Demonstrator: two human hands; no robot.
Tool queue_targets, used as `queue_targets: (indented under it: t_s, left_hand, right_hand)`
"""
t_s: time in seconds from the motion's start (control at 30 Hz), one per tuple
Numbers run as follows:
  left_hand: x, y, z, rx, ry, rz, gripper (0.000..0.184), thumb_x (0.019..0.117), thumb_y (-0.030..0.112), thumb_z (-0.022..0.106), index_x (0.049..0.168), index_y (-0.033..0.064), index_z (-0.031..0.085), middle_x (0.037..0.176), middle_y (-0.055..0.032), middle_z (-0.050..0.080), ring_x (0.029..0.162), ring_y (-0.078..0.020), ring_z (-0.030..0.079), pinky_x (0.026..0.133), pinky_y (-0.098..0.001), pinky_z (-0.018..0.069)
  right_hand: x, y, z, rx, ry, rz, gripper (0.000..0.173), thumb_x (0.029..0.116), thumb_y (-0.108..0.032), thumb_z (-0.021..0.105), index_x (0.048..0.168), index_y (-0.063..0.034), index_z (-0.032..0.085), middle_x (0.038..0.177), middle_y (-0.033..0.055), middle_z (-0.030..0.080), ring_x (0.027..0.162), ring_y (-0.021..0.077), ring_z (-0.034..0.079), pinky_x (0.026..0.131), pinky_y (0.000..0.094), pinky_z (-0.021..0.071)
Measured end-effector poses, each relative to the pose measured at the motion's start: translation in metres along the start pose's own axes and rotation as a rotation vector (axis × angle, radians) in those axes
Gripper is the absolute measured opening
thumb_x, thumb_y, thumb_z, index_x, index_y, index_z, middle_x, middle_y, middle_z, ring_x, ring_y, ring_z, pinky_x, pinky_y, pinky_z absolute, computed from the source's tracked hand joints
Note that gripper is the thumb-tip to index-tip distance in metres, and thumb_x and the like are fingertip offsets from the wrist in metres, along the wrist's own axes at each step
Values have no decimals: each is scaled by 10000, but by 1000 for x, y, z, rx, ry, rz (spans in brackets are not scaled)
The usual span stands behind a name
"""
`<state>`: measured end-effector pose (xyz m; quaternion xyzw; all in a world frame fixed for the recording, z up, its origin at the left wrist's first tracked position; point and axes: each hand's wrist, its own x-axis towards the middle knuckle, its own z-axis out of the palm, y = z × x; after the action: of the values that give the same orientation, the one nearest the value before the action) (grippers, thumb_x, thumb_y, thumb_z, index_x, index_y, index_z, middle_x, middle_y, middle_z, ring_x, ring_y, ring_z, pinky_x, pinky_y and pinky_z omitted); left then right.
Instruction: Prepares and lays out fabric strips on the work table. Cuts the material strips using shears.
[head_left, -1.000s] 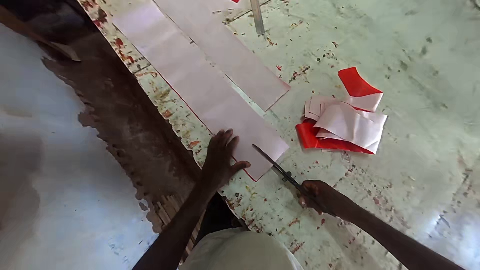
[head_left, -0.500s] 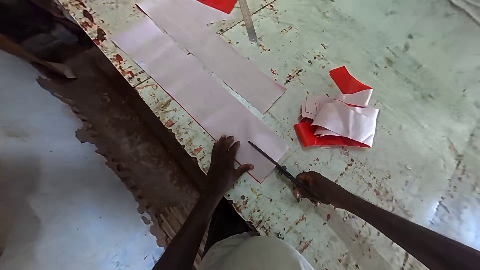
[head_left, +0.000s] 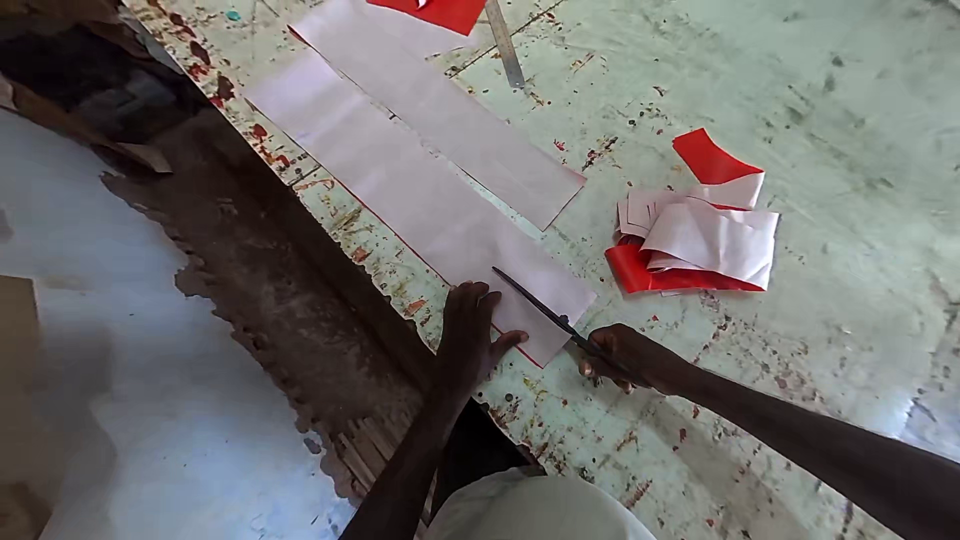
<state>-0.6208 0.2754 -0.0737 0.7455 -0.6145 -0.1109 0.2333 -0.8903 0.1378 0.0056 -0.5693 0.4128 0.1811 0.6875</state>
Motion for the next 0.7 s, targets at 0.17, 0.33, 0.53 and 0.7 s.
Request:
queue_targets:
  t_s: [0.17, 0.33, 0.53, 0.7]
  left_hand:
    - [0, 0, 1, 4, 13, 8, 814, 836, 804, 574, 1303, 143, 663, 1418, -87, 567, 1429, -306, 422, 1239, -513, 258]
    - [2, 1, -1, -6, 15, 19, 807, 844, 791, 580, 1310, 136, 654, 1403, -78, 570, 1422, -293, 426, 1241, -505, 258]
    - [0, 1, -1, 23, 14, 26, 797, 854, 790, 565, 1299, 136, 663, 1409, -80, 571, 1425, -307, 424, 1224, -496, 302]
    - [1, 0, -1, 15, 27, 26, 802, 855, 804, 547, 1287, 142, 678, 1390, -81, 589, 1399, -296, 460, 1199, -506, 348]
  right_hand:
    - [5, -19, 4, -29, 15, 6, 498, 882, -569, 745, 907, -100, 579, 653, -15, 535, 511, 85, 533, 516, 238, 491]
    - [24, -36, 6, 23, 4, -2, 491, 868, -543, 776, 884, -99, 566, 639, -4, 526, 492, 84, 516, 496, 231, 479]
    - [27, -32, 7, 10, 0, -20, 483, 871, -528, 781, 853, -96, 565, 609, -4, 529, 472, 91, 538, 478, 236, 501]
    - [42, -57, 12, 23, 9, -36, 461, 918, -532, 724, 878, -98, 573, 618, -13, 523, 482, 83, 531, 483, 233, 487]
